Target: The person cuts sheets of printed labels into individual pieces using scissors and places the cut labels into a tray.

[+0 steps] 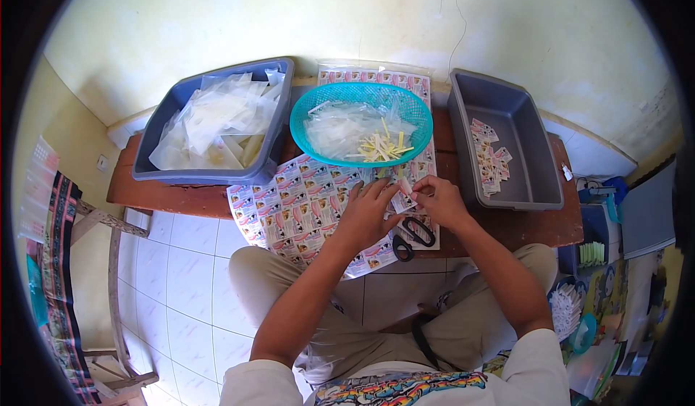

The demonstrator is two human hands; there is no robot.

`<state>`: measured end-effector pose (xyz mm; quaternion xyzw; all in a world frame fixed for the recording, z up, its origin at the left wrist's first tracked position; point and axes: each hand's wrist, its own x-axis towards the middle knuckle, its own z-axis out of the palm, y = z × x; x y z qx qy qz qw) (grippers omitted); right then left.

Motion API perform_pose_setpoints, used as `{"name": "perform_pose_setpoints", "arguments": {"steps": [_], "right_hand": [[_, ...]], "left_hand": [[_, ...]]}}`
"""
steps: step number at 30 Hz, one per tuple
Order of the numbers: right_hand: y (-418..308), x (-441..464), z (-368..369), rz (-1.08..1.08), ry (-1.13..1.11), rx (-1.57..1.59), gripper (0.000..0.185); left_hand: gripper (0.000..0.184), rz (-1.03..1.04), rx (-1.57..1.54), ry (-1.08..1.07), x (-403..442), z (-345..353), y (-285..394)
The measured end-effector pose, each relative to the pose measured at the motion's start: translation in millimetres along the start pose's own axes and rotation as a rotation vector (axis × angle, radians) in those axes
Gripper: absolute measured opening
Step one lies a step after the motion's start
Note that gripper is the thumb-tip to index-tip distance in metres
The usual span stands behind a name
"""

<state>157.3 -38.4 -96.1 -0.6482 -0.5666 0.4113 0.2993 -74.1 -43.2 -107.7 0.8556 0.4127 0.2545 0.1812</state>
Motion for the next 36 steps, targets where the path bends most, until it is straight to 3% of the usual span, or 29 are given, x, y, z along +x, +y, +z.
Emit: {"name": "perform_pose_setpoints", "arguments": {"steps": [5, 22, 25, 31, 34, 36], "right_hand": [[-15, -12, -10, 0.015, -0.095, 0.169, 0.02], [-43, -31, -12, -0.006, -0.174, 0.406, 0.027], [-37, -38, -11, -0.062, -0.202, 0.359, 0.032], [-33, -59, -8, -0.25, -0.156, -0.146, 0.041], [-9, -62, 1, -0.323, -0.156, -0.26, 0.05], [-8, -68, 4, -0.415, -0.174, -0.508, 0.064]], "left_hand": [[0.073, 0.07, -0.067, 0.111, 2, -16, 10], [0.06, 0.077, -0.09, 0.259, -10, -43, 8], [0.06, 0.068, -0.056, 0.265, -14, -44, 6], [0.047, 0.025, -0.031, 0.268, -20, -43, 0], [0.041, 0.027, -0.017, 0.273, -20, -43, 0], [0.038, 0.034, -0.004, 0.275, -20, -42, 0]]}}
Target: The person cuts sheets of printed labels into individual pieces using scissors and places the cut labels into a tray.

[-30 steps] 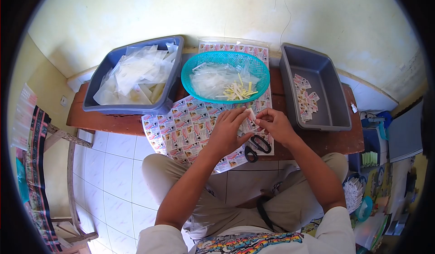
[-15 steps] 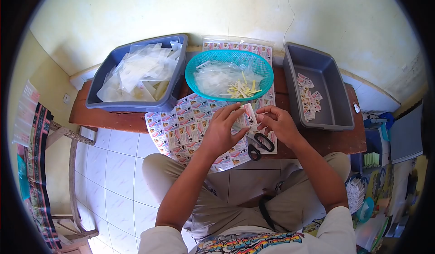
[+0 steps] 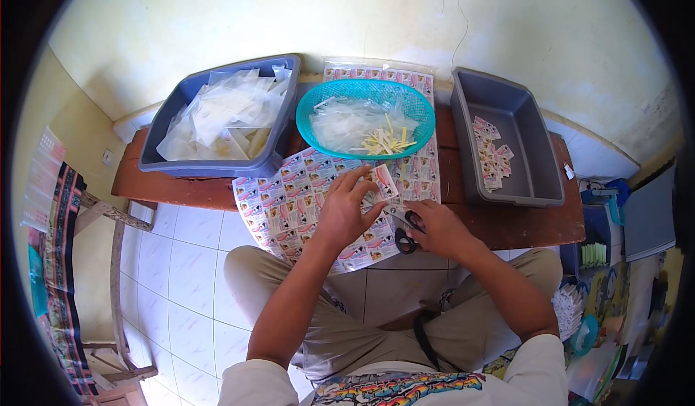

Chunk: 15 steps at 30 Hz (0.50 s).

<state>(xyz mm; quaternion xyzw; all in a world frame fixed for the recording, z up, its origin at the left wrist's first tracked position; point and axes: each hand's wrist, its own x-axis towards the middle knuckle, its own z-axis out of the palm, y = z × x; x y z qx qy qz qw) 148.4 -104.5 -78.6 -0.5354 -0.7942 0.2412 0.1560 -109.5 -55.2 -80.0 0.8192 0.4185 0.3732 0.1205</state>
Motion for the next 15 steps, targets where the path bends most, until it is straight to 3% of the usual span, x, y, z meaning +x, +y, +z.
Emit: {"name": "perform_pose_setpoints", "arguments": {"steps": [6, 9, 15], "right_hand": [[-21, -5, 2, 0.035, -0.133, -0.148, 0.081], [-17, -5, 17, -0.034, -0.061, -0.274, 0.082], [-18, 7, 8, 0.04, -0.179, -0.159, 0.083]], "left_hand": [[0.033, 0.006, 0.017, 0.018, 1, 2, 3], [0.032, 0.005, 0.015, 0.022, 2, 4, 4], [0.028, 0.02, 0.008, 0.026, 5, 5, 7]]}}
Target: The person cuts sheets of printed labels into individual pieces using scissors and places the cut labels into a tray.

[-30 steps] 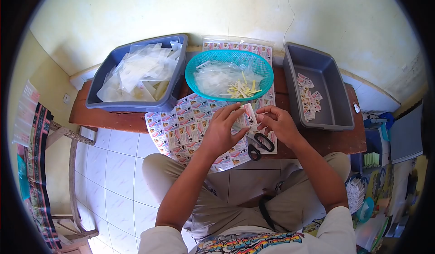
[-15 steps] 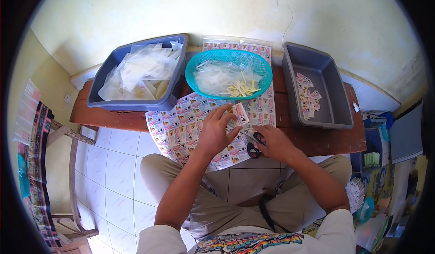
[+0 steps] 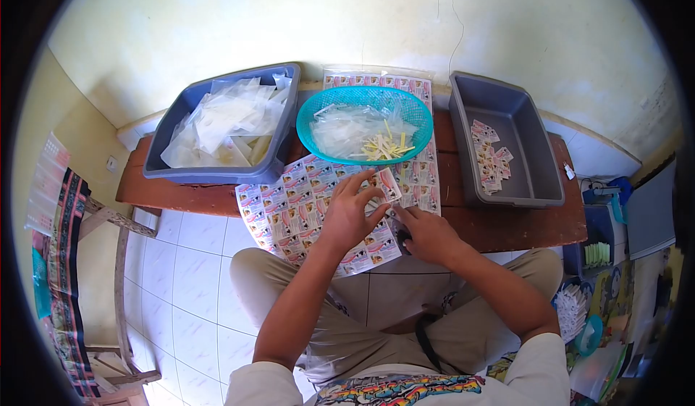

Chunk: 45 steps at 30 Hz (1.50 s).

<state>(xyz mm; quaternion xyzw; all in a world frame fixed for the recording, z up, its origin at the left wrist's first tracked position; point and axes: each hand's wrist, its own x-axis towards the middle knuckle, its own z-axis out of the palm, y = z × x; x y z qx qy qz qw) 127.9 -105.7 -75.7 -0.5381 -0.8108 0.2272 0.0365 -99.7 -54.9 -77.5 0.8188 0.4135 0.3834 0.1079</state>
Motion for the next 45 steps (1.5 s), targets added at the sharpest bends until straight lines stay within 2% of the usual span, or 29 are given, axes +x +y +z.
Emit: {"name": "perform_pose_setpoints", "arguments": {"steps": [10, 13, 15, 22, 31, 37, 45], "right_hand": [[21, -11, -23, -0.1, 0.171, 0.363, 0.085], [22, -22, -36, -0.057, 0.175, 0.445, 0.089], [23, -30, -45, -0.011, 0.128, 0.476, 0.088], [21, -53, -59, 0.047, 0.165, 0.595, 0.084], [30, -38, -72, 0.039, 0.312, 0.765, 0.094], [20, -20, -84, 0.034, 0.227, 0.95, 0.095], [21, 7, -80, -0.012, 0.123, 1.093, 0.088]], "left_hand": [[0.026, -0.031, -0.012, 0.048, 14, -13, -1], [0.026, -0.021, -0.005, 0.057, 16, -13, 3], [0.026, -0.024, -0.001, 0.067, 19, -15, 4], [0.025, 0.011, 0.034, 0.134, 33, -19, 1], [0.028, 0.095, 0.037, 0.04, 79, -18, -1], [0.034, 0.172, 0.055, 0.086, 101, -17, -4], [0.042, 0.136, 0.046, 0.134, 94, -15, -15]]}}
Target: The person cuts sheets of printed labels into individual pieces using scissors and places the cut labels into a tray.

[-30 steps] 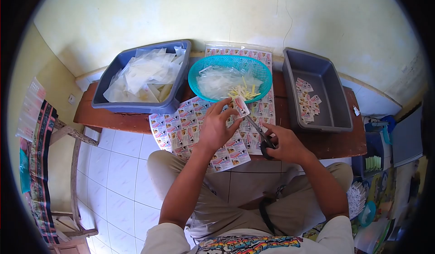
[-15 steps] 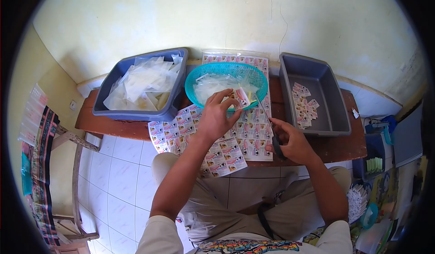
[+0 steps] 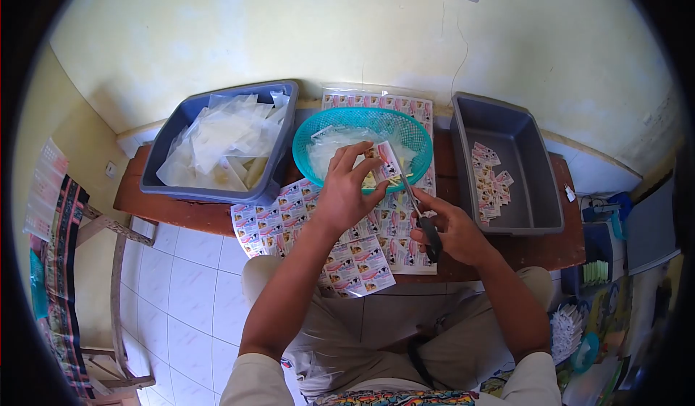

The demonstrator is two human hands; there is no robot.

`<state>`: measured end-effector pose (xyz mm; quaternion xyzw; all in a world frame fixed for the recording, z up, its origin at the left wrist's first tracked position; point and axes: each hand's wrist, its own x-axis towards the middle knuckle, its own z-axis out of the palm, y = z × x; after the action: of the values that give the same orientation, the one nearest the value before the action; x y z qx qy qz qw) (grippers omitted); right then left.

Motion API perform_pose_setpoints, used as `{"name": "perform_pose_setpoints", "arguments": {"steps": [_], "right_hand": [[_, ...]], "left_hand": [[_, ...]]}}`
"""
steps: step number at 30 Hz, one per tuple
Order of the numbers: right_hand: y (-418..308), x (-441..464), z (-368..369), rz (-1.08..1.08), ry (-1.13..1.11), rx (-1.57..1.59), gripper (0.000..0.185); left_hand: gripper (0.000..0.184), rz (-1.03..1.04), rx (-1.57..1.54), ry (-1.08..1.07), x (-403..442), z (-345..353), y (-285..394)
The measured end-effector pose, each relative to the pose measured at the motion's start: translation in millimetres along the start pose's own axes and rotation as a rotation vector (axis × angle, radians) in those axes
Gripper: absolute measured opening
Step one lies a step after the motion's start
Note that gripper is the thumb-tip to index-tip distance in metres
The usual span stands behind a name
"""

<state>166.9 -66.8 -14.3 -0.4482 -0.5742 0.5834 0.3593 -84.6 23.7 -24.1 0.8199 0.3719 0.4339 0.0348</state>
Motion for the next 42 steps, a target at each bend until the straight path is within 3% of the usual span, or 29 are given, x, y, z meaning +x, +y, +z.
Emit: {"name": "perform_pose_setpoints", "arguments": {"steps": [42], "right_hand": [[9, 7, 10, -0.009, 0.028, 0.008, 0.081]], "left_hand": [[0.04, -0.038, -0.035, -0.064, -14, 3, 3]]}}
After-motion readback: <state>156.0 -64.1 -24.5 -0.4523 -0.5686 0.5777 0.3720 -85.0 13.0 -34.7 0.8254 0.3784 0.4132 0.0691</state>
